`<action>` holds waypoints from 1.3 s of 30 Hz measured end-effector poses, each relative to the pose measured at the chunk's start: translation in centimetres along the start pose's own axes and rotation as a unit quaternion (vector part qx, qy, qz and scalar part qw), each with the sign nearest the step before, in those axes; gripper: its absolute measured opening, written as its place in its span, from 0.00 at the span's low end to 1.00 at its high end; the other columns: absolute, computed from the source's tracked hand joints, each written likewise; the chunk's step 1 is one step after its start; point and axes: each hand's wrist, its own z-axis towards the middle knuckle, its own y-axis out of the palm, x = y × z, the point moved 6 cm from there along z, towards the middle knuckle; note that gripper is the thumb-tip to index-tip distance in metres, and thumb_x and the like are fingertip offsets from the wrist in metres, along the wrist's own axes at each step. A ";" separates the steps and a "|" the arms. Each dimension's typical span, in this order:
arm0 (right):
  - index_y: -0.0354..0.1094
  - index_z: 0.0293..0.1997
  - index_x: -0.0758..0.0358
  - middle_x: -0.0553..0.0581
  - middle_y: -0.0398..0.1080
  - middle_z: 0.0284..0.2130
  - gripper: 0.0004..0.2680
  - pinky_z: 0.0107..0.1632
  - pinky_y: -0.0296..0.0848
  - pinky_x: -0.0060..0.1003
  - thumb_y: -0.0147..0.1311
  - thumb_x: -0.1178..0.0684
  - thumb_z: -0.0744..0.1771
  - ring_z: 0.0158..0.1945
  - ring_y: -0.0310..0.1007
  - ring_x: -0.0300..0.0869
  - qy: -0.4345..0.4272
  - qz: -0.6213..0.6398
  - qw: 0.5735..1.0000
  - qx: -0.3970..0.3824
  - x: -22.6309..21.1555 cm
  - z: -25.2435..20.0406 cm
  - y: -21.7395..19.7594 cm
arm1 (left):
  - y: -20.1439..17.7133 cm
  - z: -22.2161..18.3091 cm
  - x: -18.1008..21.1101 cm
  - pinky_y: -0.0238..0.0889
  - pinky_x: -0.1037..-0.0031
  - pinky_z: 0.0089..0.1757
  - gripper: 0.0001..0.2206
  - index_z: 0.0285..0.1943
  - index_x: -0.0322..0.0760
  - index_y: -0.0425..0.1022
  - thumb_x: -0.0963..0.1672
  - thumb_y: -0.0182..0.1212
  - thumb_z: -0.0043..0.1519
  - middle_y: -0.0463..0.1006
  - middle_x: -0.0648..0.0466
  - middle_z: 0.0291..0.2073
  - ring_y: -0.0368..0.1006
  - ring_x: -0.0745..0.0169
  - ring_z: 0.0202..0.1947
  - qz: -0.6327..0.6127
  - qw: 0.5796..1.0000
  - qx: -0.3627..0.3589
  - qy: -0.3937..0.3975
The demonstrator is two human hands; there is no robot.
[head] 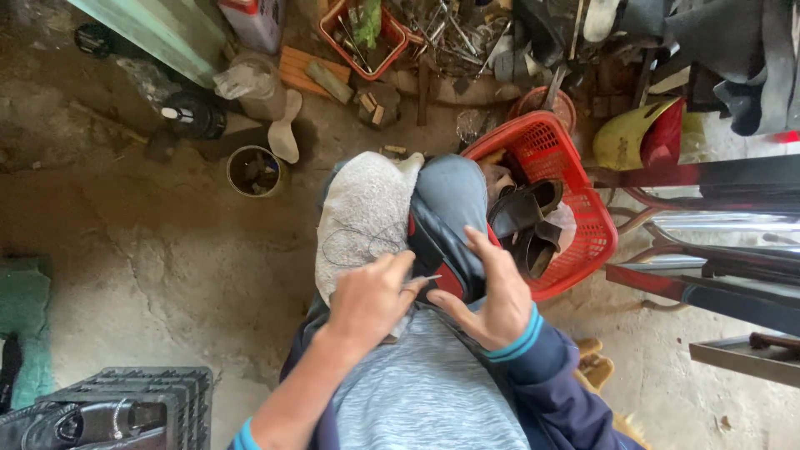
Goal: Repairing the sole of a shoe using a hand tool and a cloth
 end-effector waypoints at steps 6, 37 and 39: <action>0.64 0.69 0.45 0.64 0.76 0.44 0.31 0.51 0.75 0.53 0.71 0.42 0.58 0.48 0.77 0.61 0.068 0.002 0.998 -0.003 2.2 0.0 0.6 | -1.5 -0.7 1.6 0.72 0.74 0.32 0.05 0.38 0.50 0.82 0.47 0.62 0.58 0.78 0.60 0.18 0.76 0.69 0.23 -0.370 0.922 -0.090 -0.074; 0.69 0.65 0.47 0.63 0.76 0.37 0.25 0.45 0.74 0.48 0.68 0.44 0.60 0.40 0.77 0.50 0.109 0.109 0.988 -0.005 4.4 0.1 1.3 | 1.3 2.7 1.0 0.75 0.59 0.42 0.08 0.48 0.44 0.79 0.43 0.62 0.61 0.83 0.45 0.39 0.81 0.43 0.41 -0.304 0.948 0.031 -0.086; 0.71 0.63 0.46 0.59 0.78 0.37 0.24 0.45 0.76 0.43 0.69 0.43 0.60 0.39 0.78 0.46 0.098 0.126 0.987 0.005 3.8 0.6 1.1 | 1.5 3.1 0.6 0.74 0.59 0.41 0.05 0.44 0.42 0.80 0.43 0.64 0.61 0.83 0.47 0.35 0.81 0.45 0.40 -0.277 0.957 0.038 -0.081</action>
